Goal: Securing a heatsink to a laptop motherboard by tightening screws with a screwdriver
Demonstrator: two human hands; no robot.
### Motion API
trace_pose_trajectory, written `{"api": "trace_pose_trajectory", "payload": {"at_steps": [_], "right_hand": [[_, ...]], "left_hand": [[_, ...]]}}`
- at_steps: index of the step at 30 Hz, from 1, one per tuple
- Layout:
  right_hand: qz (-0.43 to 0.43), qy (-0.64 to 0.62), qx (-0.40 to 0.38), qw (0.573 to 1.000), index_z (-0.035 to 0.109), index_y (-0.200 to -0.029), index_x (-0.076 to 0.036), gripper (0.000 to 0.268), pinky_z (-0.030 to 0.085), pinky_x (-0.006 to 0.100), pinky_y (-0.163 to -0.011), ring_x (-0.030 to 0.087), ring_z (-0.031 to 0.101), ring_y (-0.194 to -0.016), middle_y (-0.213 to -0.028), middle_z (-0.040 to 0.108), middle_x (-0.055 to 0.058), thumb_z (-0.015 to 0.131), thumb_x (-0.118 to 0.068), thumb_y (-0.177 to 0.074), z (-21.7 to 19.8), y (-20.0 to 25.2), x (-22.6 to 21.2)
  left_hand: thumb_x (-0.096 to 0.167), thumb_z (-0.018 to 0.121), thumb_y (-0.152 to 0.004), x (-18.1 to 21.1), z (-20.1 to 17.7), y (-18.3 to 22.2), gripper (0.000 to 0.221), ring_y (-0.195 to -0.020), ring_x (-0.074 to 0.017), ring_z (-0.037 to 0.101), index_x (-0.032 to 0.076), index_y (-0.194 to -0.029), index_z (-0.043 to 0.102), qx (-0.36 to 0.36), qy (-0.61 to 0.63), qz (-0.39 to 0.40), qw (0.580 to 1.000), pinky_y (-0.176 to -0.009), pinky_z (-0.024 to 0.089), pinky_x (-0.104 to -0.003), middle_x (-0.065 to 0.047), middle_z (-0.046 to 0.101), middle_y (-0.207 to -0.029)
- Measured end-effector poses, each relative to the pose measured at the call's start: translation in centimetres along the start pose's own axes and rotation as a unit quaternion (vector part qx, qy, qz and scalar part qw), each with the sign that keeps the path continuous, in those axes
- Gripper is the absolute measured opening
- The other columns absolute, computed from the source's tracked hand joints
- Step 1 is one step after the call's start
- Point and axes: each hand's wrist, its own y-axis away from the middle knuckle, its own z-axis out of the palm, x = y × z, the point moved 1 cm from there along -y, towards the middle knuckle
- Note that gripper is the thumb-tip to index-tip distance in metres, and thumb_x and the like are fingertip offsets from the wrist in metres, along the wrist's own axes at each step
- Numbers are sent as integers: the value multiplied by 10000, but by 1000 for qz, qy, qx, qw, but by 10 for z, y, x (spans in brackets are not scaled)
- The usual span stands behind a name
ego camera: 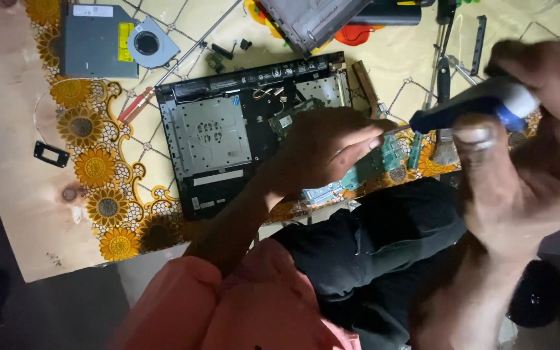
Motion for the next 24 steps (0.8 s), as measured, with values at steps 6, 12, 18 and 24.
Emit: {"api": "trace_pose_trajectory", "payload": {"at_steps": [6,12,18,24], "right_hand": [[26,-52,-43,997,409,-1400,74,298,585,377,-904,412,660,-1193,-1289,557,321,377,-151,-1208,5,-9,-13],[-22,-3,14,1000,497,-1303,102,249,422,428,-1115,383,527,-1232,-1286,528,250,679,73,-1135,1,0,4],[-66,44,6,997,496,-1320,150,297,506,503,-1088,439,573,-1193,-1261,564,318,629,-49,-1143,3,-12,-4],[126,-74,-61,987,629,-976,35,140,475,565,-940,484,650,-1079,-956,640,241,704,-82,-966,53,59,50]], "left_hand": [[28,711,-959,-3,-2,2,211,-823,-215,769,28,-1166,672,-1,-6,-13,1000,-710,637,-335,-112,766,-977],[78,716,-976,-6,1,6,205,-697,-137,640,96,-1177,679,2,-45,7,999,-593,515,-276,-37,708,-887],[50,712,-938,-1,6,3,66,-627,-163,615,19,-994,695,32,-36,6,999,-552,486,-309,-80,695,-773],[239,643,-1005,-6,-6,12,234,-841,-175,748,110,-1194,689,162,140,-83,973,-746,587,-289,-40,742,-1006]]}}
